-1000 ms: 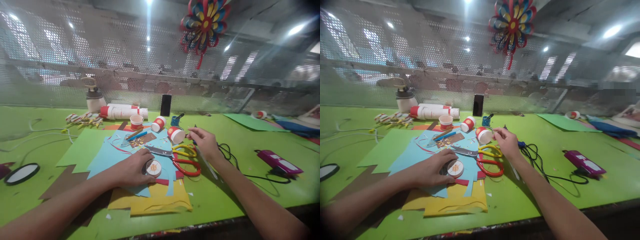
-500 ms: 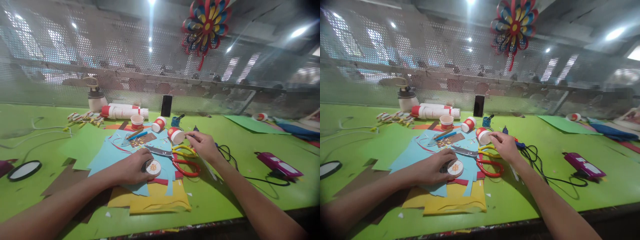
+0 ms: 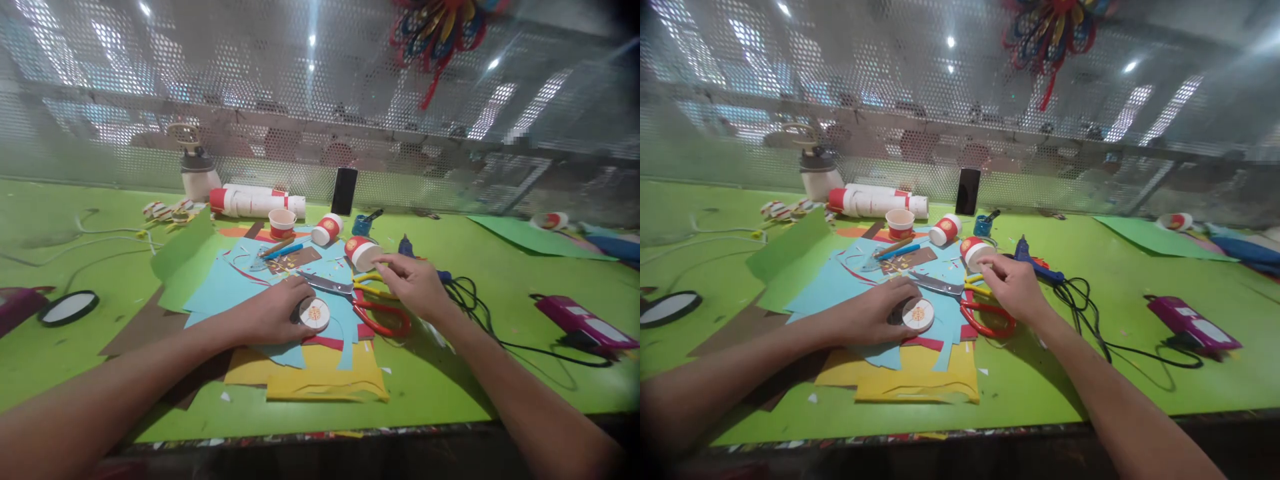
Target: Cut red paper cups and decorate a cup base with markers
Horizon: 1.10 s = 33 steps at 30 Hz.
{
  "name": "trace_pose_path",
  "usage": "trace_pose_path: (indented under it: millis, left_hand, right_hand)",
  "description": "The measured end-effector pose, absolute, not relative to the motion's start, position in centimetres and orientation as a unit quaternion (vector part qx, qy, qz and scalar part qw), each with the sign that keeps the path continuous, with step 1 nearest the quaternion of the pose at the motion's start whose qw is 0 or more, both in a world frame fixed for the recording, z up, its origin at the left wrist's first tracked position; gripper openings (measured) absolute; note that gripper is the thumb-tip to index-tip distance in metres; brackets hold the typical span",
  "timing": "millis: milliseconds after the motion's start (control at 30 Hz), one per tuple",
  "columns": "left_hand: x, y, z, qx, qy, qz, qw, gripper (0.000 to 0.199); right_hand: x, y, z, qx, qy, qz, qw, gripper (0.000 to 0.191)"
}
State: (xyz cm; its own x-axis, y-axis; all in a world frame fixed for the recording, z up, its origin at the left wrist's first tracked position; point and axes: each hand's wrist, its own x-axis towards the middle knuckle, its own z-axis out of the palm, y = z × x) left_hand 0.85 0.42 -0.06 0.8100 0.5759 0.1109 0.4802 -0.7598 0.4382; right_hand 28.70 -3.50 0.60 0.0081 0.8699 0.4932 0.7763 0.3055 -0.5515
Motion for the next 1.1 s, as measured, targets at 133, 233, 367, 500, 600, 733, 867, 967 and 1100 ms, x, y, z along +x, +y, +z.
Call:
trace_pose_path:
  millis: [133, 233, 367, 500, 600, 733, 867, 967, 1100]
  left_hand:
    - [0.86, 0.48, -0.27, 0.927, 0.292, 0.125, 0.199, 0.03]
    - [0.91, 0.51, -0.27, 0.929, 0.289, 0.125, 0.197, 0.029]
    - [0.91, 0.51, -0.34, 0.93, 0.287, 0.123, 0.196, 0.027]
    - [0.85, 0.38, -0.41, 0.929, 0.296, 0.123, 0.184, 0.028]
    - [0.84, 0.19, -0.24, 0.929, 0.307, 0.116, 0.171, 0.029]
    - [0.84, 0.06, -0.11, 0.93, 0.313, 0.109, 0.159, 0.029]
    - [0.79, 0.19, -0.45, 0.928, 0.313, 0.118, 0.165, 0.028]
    - [0.74, 0.28, -0.78, 0.925, 0.315, 0.123, 0.174, 0.03]
    - [0.72, 0.24, -1.05, 0.926, 0.311, 0.121, 0.179, 0.03]
  right_hand:
    - [28.33, -3.7, 0.88, -0.579, -0.713, 0.045, 0.393, 0.029]
    - [28.23, -3.77, 1.05, -0.573, -0.719, 0.036, 0.392, 0.03]
    - [28.21, -3.77, 1.0, -0.564, -0.726, 0.03, 0.392, 0.03]
    - [28.19, -3.73, 0.7, -0.554, -0.735, 0.032, 0.39, 0.028]
    - [28.19, -3.69, 0.51, -0.549, -0.739, 0.034, 0.389, 0.027]
    - [28.2, -3.67, 0.45, -0.543, -0.743, 0.032, 0.39, 0.026]
    - [28.14, -3.77, 0.54, -0.54, -0.748, 0.027, 0.385, 0.024]
    - [28.03, -3.87, 0.59, -0.54, -0.752, 0.028, 0.378, 0.025]
    - [27.88, -3.83, 0.49, -0.538, -0.757, 0.03, 0.37, 0.026]
